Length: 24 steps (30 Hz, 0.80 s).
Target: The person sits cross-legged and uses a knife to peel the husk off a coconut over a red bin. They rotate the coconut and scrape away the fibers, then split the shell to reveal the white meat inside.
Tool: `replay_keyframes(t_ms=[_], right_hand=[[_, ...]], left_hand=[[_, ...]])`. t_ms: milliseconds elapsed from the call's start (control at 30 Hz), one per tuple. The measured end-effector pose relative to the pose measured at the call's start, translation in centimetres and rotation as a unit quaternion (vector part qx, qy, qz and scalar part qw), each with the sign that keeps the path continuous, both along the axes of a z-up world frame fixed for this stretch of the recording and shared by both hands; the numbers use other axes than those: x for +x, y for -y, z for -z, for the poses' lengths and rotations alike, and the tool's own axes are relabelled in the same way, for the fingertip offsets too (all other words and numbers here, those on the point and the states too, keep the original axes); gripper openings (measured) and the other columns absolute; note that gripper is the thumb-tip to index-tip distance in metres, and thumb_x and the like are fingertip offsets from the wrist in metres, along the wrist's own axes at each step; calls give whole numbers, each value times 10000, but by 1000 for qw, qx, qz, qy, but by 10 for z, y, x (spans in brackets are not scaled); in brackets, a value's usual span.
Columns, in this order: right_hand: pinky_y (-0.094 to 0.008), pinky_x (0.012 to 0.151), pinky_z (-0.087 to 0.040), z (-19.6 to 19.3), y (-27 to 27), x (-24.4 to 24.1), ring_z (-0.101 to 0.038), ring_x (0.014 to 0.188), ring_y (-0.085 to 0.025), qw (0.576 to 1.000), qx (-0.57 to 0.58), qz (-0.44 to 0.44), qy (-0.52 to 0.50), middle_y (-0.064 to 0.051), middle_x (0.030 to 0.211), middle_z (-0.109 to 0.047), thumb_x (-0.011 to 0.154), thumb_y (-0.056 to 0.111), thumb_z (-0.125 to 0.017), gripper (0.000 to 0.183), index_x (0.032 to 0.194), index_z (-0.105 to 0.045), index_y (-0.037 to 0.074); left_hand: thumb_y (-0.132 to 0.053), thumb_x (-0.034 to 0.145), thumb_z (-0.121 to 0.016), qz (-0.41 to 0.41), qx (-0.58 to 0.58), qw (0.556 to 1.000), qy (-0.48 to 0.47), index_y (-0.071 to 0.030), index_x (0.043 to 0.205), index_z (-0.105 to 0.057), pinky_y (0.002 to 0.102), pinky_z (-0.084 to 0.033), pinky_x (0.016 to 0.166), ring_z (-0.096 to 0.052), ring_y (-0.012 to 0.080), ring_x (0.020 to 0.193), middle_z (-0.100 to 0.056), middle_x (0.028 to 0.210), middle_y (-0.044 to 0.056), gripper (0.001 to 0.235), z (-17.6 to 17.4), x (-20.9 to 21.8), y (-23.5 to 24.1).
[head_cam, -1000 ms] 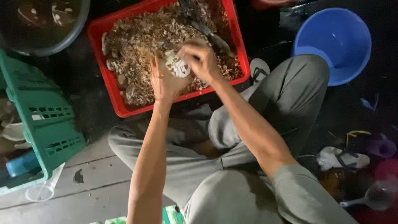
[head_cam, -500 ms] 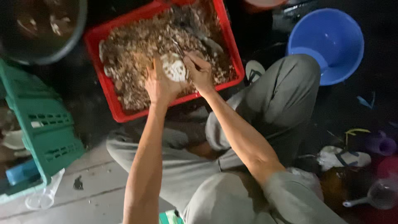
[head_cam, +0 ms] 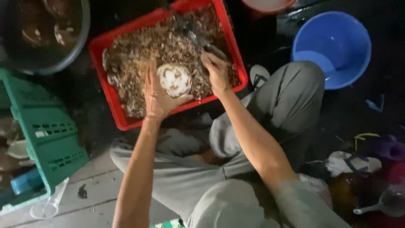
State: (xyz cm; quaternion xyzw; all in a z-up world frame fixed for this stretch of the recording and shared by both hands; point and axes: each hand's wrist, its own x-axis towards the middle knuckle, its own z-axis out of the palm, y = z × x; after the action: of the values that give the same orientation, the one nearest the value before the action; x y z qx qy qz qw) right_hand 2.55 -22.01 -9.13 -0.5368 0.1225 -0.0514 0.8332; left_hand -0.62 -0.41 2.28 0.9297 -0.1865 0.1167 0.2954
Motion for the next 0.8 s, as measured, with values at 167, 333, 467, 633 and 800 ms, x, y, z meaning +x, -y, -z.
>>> replay_keyframes(t_ms=[167, 333, 467, 633, 800], right_hand=[[-391, 915, -600, -59, -21, -19, -675, 1041, -228, 862, -424, -62, 272, -89, 1153, -726, 1015, 261, -736, 133, 1053, -789, 146], [-339, 688, -585, -99, -30, -3, -656, 832, -191, 844, -445, -165, 250, -46, 1095, -684, 996, 239, -734, 120, 977, -790, 135], [-322, 840, -606, -78, -27, -1, -691, 984, -174, 832, -443, -108, 316, -43, 1151, -711, 1033, 193, -708, 149, 904, -753, 135], [-354, 864, -624, -31, -7, 14, -723, 997, -227, 950, -267, -143, 69, -53, 1107, -764, 982, 199, -679, 189, 1126, -760, 107], [-456, 1060, -564, -7, 6, 8, -714, 1175, -258, 922, -358, -94, 116, -70, 1233, -760, 996, 242, -667, 229, 1154, -774, 114]], left_hand=[[-451, 757, -923, -38, -79, 991, -98, -75, 1421, -484, 455, -599, 1016, -678, 335, 1182, -630, 1330, 179, 880, 21, 1, 17], [-433, 766, -959, -49, -29, 998, -5, -16, 1458, -453, 495, -552, 985, -624, 381, 1192, -587, 1339, 243, 954, 33, 8, 9], [-400, 755, -901, -55, -74, 993, -80, 25, 1558, -347, 517, -532, 1044, -656, 321, 1121, -650, 1239, 168, 1064, 41, 8, 10], [-407, 646, -993, -94, -11, 995, -16, 20, 1440, -456, 539, -523, 1031, -572, 428, 1236, -579, 1339, 278, 1049, 24, 4, 13], [-435, 606, -988, -78, -85, 982, -148, 28, 1420, -481, 493, -550, 1050, -627, 377, 1244, -613, 1359, 251, 1065, 6, 1, -1]])
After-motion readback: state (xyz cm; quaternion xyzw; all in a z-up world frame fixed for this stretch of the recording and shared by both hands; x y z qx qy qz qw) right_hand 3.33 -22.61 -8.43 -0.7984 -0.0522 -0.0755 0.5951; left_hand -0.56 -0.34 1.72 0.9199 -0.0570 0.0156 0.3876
